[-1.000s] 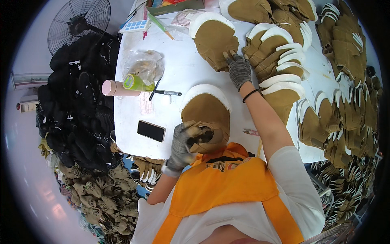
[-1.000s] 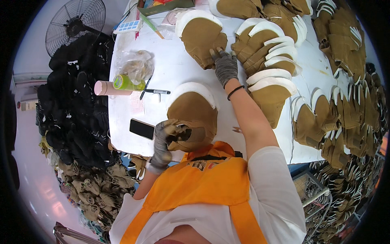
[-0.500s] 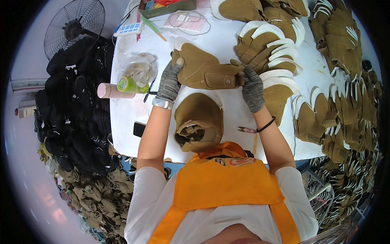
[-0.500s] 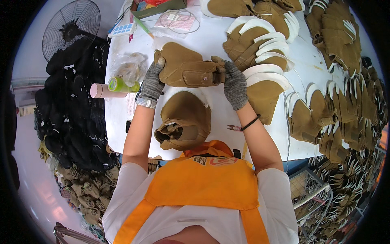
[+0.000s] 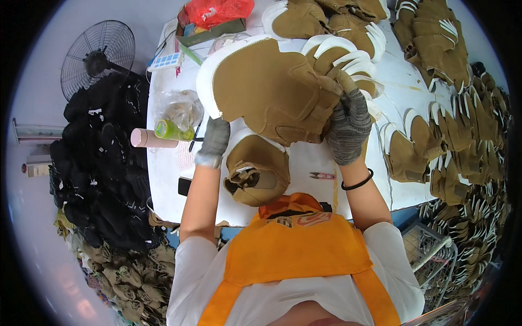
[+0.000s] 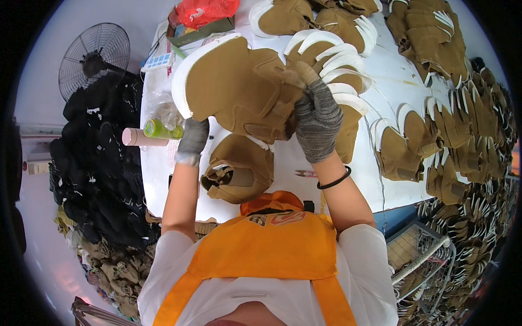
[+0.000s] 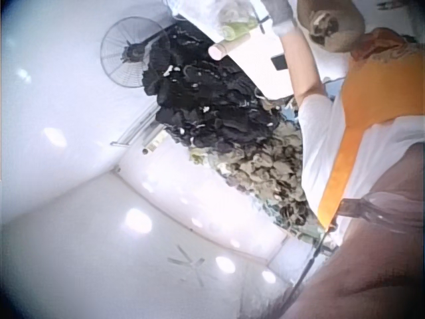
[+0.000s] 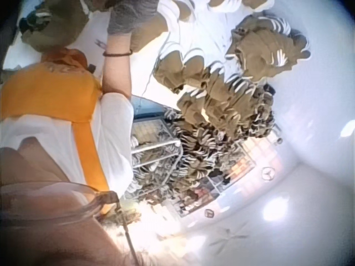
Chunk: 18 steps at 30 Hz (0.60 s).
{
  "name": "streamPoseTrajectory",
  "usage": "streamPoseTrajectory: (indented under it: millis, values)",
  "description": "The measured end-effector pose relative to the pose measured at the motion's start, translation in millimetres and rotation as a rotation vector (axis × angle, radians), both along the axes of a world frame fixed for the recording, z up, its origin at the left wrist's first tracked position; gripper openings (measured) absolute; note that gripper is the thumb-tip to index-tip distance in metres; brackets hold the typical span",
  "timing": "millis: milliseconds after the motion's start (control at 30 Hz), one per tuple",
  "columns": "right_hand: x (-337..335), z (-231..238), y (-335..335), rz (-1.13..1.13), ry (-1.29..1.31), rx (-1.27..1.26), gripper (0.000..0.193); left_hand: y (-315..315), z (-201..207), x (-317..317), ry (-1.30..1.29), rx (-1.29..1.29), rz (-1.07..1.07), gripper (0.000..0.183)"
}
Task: The person uses a pair of nippers to trim excess material from the edges of tan shoe uppers and removes small scraps by hand.
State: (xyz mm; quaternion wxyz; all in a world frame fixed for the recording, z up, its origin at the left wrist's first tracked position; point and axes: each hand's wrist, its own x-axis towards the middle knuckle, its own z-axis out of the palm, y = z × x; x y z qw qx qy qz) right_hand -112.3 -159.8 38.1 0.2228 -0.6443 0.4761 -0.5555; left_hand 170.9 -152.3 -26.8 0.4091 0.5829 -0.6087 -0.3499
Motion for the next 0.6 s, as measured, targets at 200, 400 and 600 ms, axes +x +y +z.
streamPoseTrajectory:
  millis: [200, 400, 600]
  values:
    - [19, 31, 29, 0.305, -0.407, -0.202, 0.041, 67, 42, -21, 0.356, -0.086, -0.087, 0.041]
    - [5, 56, 52, 0.489, -0.437, 0.008, 0.042, 91, 81, -28, 0.63, -0.145, -0.049, 0.054]
    - [1, 73, 66, 0.438, -0.258, 0.274, 0.036, 119, 87, -41, 0.469, -0.213, 0.029, 0.06]
